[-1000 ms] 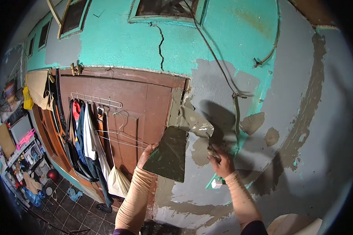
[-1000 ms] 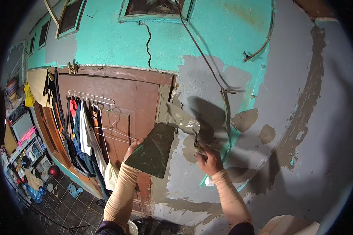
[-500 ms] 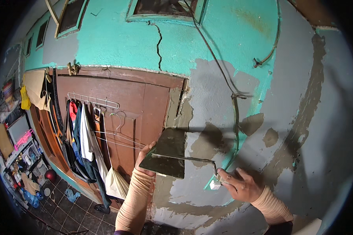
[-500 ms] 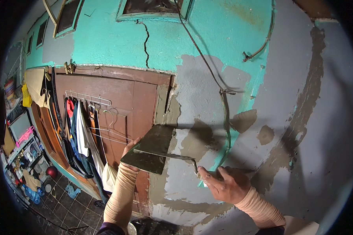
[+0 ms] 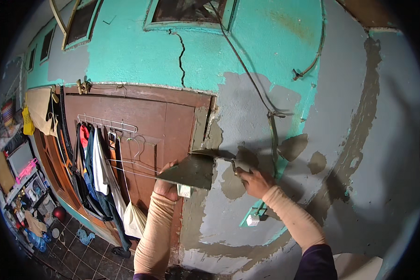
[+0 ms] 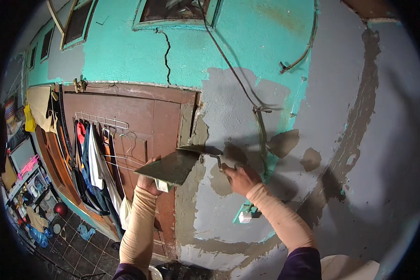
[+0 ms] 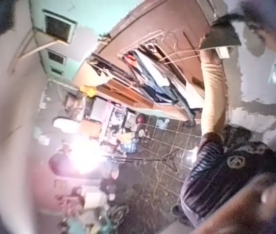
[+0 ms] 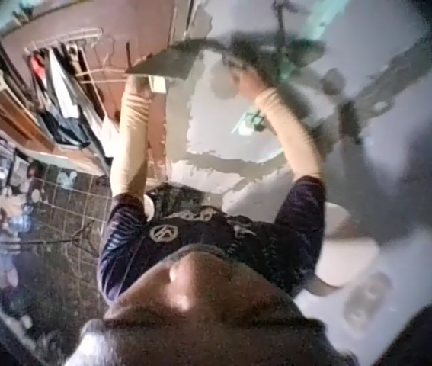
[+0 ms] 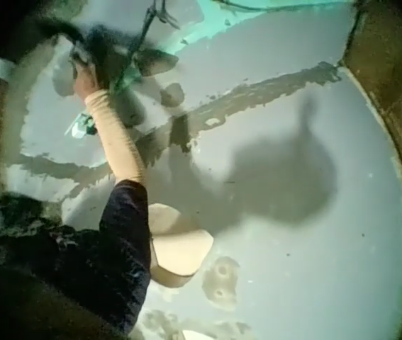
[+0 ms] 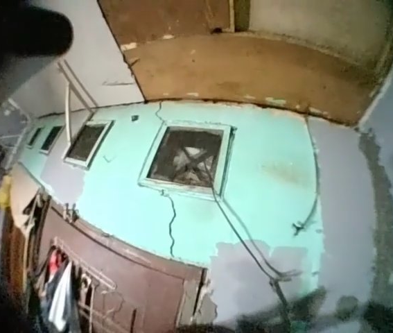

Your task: The person is using a trowel to apply and smooth plaster or cement onto an interior wall to repair cracks and fill gaps.

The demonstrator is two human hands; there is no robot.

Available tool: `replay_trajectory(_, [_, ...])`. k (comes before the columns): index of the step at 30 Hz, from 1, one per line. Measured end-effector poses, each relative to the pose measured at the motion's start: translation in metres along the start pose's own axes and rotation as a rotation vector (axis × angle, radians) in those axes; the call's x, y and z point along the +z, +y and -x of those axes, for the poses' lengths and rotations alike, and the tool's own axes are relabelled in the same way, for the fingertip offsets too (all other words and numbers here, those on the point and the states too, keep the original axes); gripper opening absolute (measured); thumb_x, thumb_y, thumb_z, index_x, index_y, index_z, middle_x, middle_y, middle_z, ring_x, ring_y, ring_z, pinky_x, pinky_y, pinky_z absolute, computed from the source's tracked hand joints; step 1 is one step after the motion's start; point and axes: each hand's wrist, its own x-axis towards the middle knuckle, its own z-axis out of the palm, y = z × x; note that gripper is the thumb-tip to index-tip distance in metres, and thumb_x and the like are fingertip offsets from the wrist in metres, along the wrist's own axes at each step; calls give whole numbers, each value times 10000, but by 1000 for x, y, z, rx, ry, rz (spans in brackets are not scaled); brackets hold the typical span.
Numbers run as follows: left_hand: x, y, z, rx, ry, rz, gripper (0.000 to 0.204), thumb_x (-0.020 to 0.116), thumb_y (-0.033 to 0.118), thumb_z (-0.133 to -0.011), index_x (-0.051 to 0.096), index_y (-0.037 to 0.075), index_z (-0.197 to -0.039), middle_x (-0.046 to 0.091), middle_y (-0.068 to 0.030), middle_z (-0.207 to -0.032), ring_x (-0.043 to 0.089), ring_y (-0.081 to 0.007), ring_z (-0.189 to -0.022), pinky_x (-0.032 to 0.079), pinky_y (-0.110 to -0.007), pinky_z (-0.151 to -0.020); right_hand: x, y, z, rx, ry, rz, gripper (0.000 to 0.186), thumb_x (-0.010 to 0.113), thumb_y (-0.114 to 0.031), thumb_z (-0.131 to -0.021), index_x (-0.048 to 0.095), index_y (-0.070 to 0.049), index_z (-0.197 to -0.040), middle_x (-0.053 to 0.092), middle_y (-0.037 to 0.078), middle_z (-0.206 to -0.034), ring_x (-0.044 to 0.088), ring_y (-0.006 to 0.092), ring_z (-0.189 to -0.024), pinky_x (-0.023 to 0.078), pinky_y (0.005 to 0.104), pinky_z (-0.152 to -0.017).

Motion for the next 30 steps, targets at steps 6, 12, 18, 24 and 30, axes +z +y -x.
replay_trajectory(6, [22,16,-21,-276,-32,-234,429,388,397,-986,558,76,-1214,652,-121,-1123,647,-344,-983,537,-625,-738,-3,17,-29,-132,100,-153,316,635,-218,-809,640,-147,-1117,686,163,-952,655,379,-821,538,453,-727])
replay_trajectory(12, [23,16,-18,-287,44,-239,441,417,408,-969,574,70,-1207,652,-128,-1145,661,-350,-946,545,-622,-713,-63,27,-54,-252,169,-63,349,680,-252,-798,648,-90,-1106,682,149,-1047,653,368,-936,520,424,-855])
replay_trajectory(18, [21,11,-9,-225,39,-229,453,425,402,-965,569,65,-1230,648,-132,-1172,657,-353,-987,546,-620,-722,-118,53,-94,-165,191,-386,434,727,-256,-810,637,-45,-1178,654,183,-1143,621,330,-1073,477,358,-945])
replay_trajectory(24, [26,12,-13,-247,20,-233,473,386,410,-977,558,65,-1249,646,-129,-1169,651,-338,-993,546,-602,-738,-83,42,-79,-54,305,-375,462,701,-295,-832,617,-31,-1201,664,192,-1106,634,329,-1053,488,368,-921])
replay_trajectory(30, [41,16,-20,-204,18,-293,494,381,415,-971,548,54,-1264,640,-137,-1171,640,-347,-1003,540,-593,-753,-49,25,-66,-48,402,-464,465,677,-331,-856,603,-40,-1211,674,192,-1048,655,353,-970,508,394,-856])
